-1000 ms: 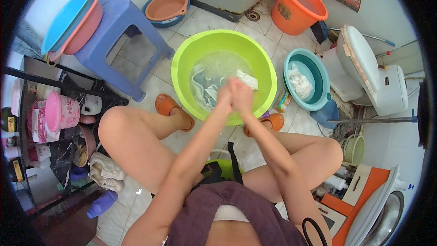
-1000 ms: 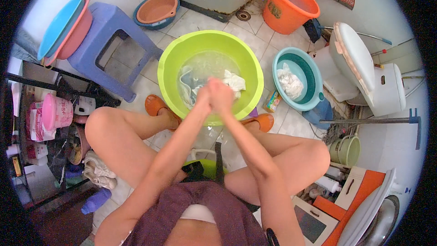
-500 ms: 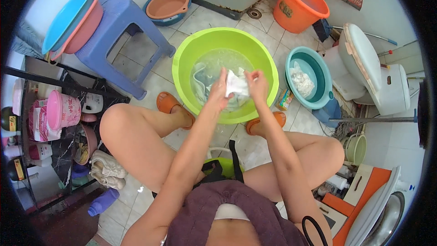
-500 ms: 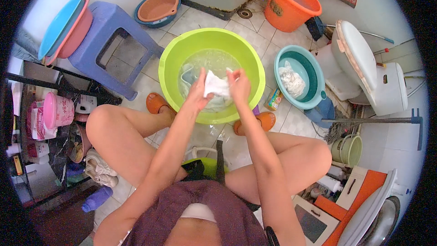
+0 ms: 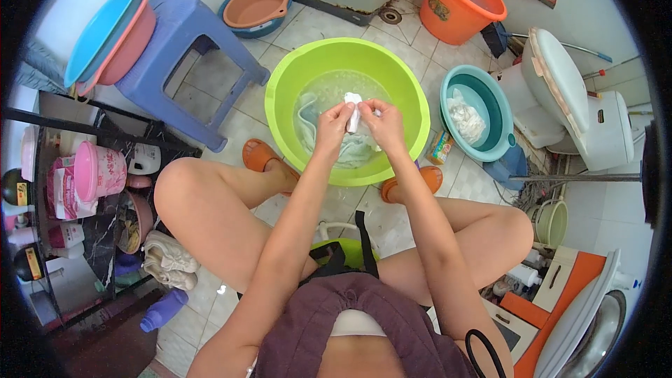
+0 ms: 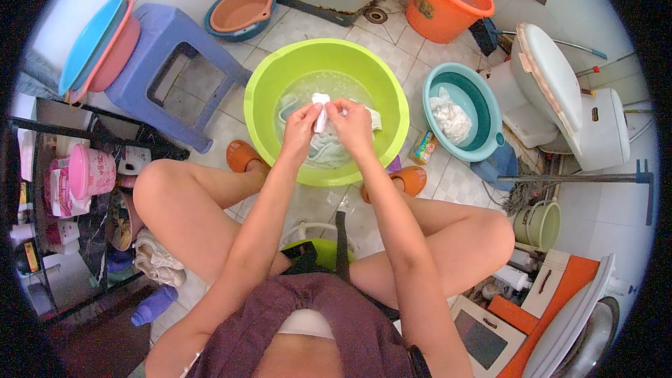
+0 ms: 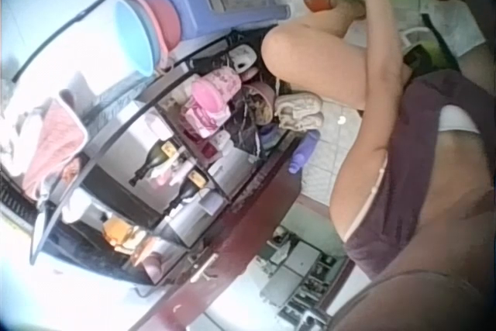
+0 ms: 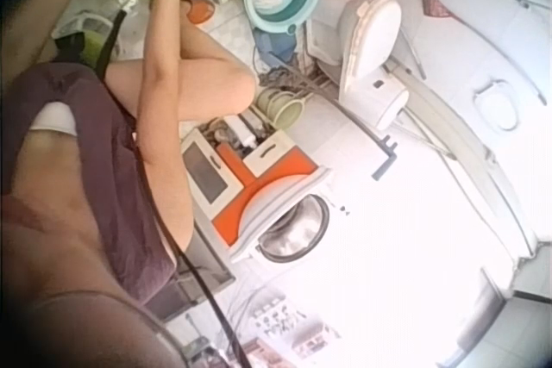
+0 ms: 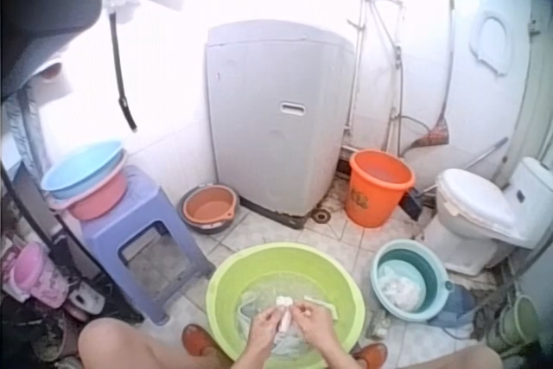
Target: The person washes white clothing items by hand in a green basin filled with soapy water, rubbing the fabric together and dipping it back into the water.
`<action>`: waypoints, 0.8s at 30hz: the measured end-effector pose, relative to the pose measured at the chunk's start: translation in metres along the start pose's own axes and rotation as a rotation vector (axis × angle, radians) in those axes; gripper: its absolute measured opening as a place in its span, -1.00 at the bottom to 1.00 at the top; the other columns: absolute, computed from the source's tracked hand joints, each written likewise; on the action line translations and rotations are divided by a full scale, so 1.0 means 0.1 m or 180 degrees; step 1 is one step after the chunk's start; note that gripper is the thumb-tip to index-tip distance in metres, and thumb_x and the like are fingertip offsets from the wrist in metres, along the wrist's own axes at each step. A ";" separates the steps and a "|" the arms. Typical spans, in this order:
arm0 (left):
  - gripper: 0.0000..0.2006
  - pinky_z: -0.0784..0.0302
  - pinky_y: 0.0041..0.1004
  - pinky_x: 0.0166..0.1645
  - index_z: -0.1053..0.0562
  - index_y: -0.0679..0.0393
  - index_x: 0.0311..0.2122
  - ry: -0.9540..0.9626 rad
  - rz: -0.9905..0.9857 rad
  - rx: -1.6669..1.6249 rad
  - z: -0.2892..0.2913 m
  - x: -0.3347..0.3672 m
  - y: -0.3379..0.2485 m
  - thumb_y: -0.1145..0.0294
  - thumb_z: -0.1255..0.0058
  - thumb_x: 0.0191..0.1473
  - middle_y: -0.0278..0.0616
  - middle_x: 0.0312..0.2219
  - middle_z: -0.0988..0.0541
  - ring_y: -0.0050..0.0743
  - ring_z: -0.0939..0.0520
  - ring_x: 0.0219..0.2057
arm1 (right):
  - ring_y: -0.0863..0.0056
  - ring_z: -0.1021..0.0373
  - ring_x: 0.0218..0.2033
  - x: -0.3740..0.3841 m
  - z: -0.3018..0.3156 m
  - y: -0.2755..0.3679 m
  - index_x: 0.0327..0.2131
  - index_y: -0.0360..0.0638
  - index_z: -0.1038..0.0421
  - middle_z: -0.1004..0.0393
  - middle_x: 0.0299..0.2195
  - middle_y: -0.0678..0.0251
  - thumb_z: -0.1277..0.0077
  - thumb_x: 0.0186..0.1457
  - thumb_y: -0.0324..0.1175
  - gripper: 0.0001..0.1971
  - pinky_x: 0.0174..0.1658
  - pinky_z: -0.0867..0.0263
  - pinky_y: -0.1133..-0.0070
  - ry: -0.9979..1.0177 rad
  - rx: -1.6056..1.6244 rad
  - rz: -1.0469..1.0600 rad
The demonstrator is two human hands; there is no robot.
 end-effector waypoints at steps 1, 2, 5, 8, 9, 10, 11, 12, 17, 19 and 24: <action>-0.71 -0.22 -0.66 -0.52 -0.43 0.28 -0.39 0.0137 -0.0064 0.0022 0.02 0.01 0.00 0.23 0.18 0.05 -0.41 -0.61 -0.41 -0.74 -0.33 -0.60 | 0.48 -0.35 -0.60 0.00 0.01 0.01 -0.50 -0.28 -0.43 -0.42 -0.64 0.21 0.02 -0.16 -0.24 -0.75 -0.46 -0.24 0.59 -0.0014 0.0035 -0.0015; -0.75 -0.25 -0.66 -0.49 -0.43 0.28 -0.37 0.0274 -0.0129 0.0044 0.04 0.02 0.01 0.29 0.17 0.05 -0.40 -0.59 -0.42 -0.74 -0.35 -0.59 | 0.48 -0.35 -0.60 0.01 0.00 -0.01 -0.50 -0.28 -0.43 -0.42 -0.64 0.21 0.02 -0.16 -0.24 -0.75 -0.46 -0.24 0.59 -0.0011 0.0035 -0.0016; -0.75 -0.33 -0.66 -0.40 -0.40 0.28 -0.27 0.0467 -0.0115 -0.0089 -0.01 0.01 -0.04 0.30 0.19 0.06 -0.38 -0.51 -0.45 -0.70 -0.42 -0.52 | 0.48 -0.35 -0.61 0.03 0.04 -0.08 -0.50 -0.27 -0.43 -0.41 -0.66 0.21 0.04 -0.15 -0.26 -0.76 -0.47 -0.24 0.59 -0.0073 -0.0008 0.0069; -0.75 -0.38 -0.62 -0.33 -0.39 0.29 -0.27 0.0573 -0.0129 -0.0054 0.00 0.01 -0.06 0.32 0.23 0.08 -0.33 -0.48 -0.46 -0.64 -0.46 -0.48 | 0.50 -0.35 -0.61 0.03 0.05 -0.07 -0.50 -0.27 -0.43 -0.41 -0.66 0.22 0.03 -0.15 -0.26 -0.76 -0.48 -0.24 0.60 -0.0108 -0.0025 0.0074; -0.75 -0.38 -0.62 -0.33 -0.39 0.29 -0.27 0.0573 -0.0130 -0.0056 0.00 0.01 -0.08 0.32 0.23 0.08 -0.33 -0.48 -0.46 -0.64 -0.46 -0.48 | 0.51 -0.35 -0.62 0.04 0.06 -0.06 -0.51 -0.27 -0.44 -0.41 -0.66 0.22 0.03 -0.15 -0.26 -0.76 -0.48 -0.24 0.60 -0.0120 -0.0106 0.0026; -0.75 -0.40 -0.61 -0.31 -0.38 0.29 -0.27 0.0539 -0.0118 -0.0075 0.00 0.00 -0.08 0.33 0.25 0.08 -0.30 -0.46 -0.46 -0.62 -0.47 -0.45 | 0.52 -0.35 -0.62 0.04 0.07 -0.06 -0.52 -0.26 -0.44 -0.41 -0.67 0.23 0.03 -0.16 -0.26 -0.76 -0.49 -0.24 0.60 -0.0132 -0.0187 -0.0023; -0.75 -0.41 -0.59 -0.29 -0.38 0.29 -0.27 0.0506 -0.0105 -0.0094 0.01 0.00 -0.09 0.34 0.27 0.09 -0.27 -0.44 -0.47 -0.60 -0.48 -0.43 | 0.52 -0.35 -0.62 0.06 0.08 -0.10 -0.52 -0.26 -0.44 -0.41 -0.67 0.23 0.03 -0.16 -0.26 -0.76 -0.49 -0.24 0.60 -0.0133 -0.0188 -0.0022; -0.75 -0.41 -0.59 -0.29 -0.38 0.29 -0.27 0.0510 -0.0104 -0.0095 0.02 0.01 -0.10 0.34 0.27 0.09 -0.27 -0.44 -0.47 -0.60 -0.48 -0.43 | 0.53 -0.35 -0.62 0.08 0.09 -0.12 -0.52 -0.25 -0.45 -0.41 -0.68 0.23 0.02 -0.16 -0.25 -0.76 -0.49 -0.24 0.60 -0.0128 0.0130 -0.0101; -0.75 -0.44 -0.55 -0.28 -0.36 0.30 -0.28 0.0564 -0.0261 0.0172 0.08 0.03 -0.10 0.34 0.29 0.10 -0.23 -0.43 -0.48 -0.56 -0.50 -0.41 | 0.55 -0.35 -0.63 0.01 0.04 0.09 -0.52 -0.22 -0.46 -0.41 -0.69 0.22 0.01 -0.15 -0.22 -0.76 -0.51 -0.24 0.60 0.0432 -0.0135 0.0154; -0.75 -0.44 -0.55 -0.28 -0.36 0.30 -0.28 0.0487 -0.0201 0.0166 0.07 0.03 -0.10 0.34 0.29 0.10 -0.23 -0.43 -0.47 -0.55 -0.50 -0.41 | 0.57 -0.34 -0.64 -0.01 0.02 0.10 -0.52 -0.23 -0.46 -0.41 -0.69 0.21 0.01 -0.13 -0.22 -0.76 -0.52 -0.22 0.60 0.0397 -0.0623 0.0250; -0.75 -0.44 -0.54 -0.28 -0.36 0.28 -0.30 0.0427 -0.0151 0.0196 0.08 0.03 -0.12 0.31 0.29 0.09 -0.21 -0.41 -0.47 -0.53 -0.50 -0.39 | 0.60 -0.31 -0.65 0.06 0.05 -0.16 -0.51 -0.24 -0.45 -0.40 -0.70 0.22 0.03 -0.11 -0.24 -0.77 -0.52 -0.20 0.61 0.0102 -0.0013 0.0116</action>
Point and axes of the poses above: each hand's wrist, its own x-axis towards the middle knuckle, its own z-axis out of the back of the hand, y = z × x, the point moved 2 cm from there along x, towards the middle knuckle
